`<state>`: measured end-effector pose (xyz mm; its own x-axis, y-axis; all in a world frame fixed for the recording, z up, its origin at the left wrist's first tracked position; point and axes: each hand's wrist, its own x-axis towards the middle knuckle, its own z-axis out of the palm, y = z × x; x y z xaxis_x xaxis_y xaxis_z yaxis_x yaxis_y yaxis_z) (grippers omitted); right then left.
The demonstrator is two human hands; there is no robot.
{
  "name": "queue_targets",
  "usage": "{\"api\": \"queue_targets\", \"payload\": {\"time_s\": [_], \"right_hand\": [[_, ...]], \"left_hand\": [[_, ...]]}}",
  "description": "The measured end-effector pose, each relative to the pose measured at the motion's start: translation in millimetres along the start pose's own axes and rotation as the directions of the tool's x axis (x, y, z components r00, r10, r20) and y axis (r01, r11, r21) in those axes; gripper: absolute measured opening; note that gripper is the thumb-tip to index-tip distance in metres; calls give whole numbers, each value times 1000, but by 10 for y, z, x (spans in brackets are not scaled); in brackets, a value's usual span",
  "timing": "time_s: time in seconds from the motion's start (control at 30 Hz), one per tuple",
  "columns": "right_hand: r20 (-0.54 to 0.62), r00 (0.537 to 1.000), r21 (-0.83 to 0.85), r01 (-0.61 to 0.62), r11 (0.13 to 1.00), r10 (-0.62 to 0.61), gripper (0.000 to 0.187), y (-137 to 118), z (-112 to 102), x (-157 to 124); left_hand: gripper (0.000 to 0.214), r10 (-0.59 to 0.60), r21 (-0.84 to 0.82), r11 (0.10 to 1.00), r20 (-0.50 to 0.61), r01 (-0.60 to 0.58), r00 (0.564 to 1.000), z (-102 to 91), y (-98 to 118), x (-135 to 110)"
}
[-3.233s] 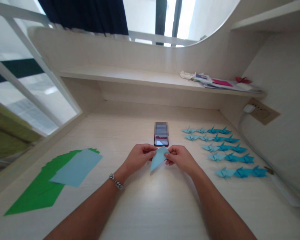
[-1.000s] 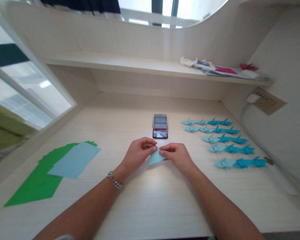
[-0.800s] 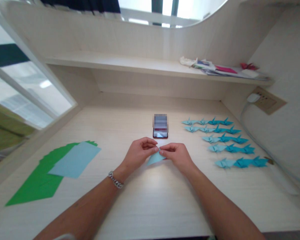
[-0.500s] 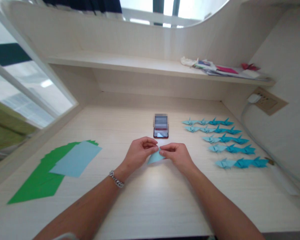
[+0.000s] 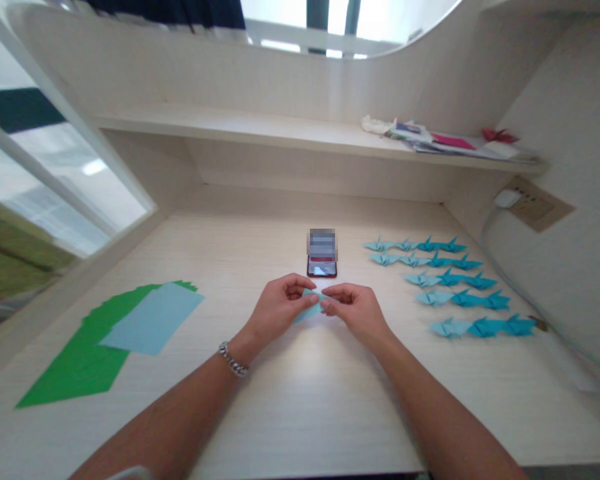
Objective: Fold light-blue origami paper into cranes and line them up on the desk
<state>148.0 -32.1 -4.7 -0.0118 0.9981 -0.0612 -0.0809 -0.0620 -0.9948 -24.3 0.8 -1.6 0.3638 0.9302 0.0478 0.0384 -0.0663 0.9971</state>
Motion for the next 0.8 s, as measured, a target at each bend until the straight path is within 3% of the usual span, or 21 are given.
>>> {"api": "queue_targets", "payload": {"time_s": [0.1, 0.37, 0.8], "right_hand": [[-23, 1000, -6, 18, 1000, -18, 38, 1, -14, 3], [-28, 995, -137, 90, 987, -94, 28, -26, -6, -39], [-48, 993, -80, 106, 991, -110, 27, -9, 12, -47]], "left_hand": [[27, 22, 24, 999, -46, -21, 999, -21, 3, 9], [22, 70, 227, 971, 3, -69, 998, 3, 50, -20], [18, 60, 208, 977, -18, -55, 998, -7, 52, -27]]}}
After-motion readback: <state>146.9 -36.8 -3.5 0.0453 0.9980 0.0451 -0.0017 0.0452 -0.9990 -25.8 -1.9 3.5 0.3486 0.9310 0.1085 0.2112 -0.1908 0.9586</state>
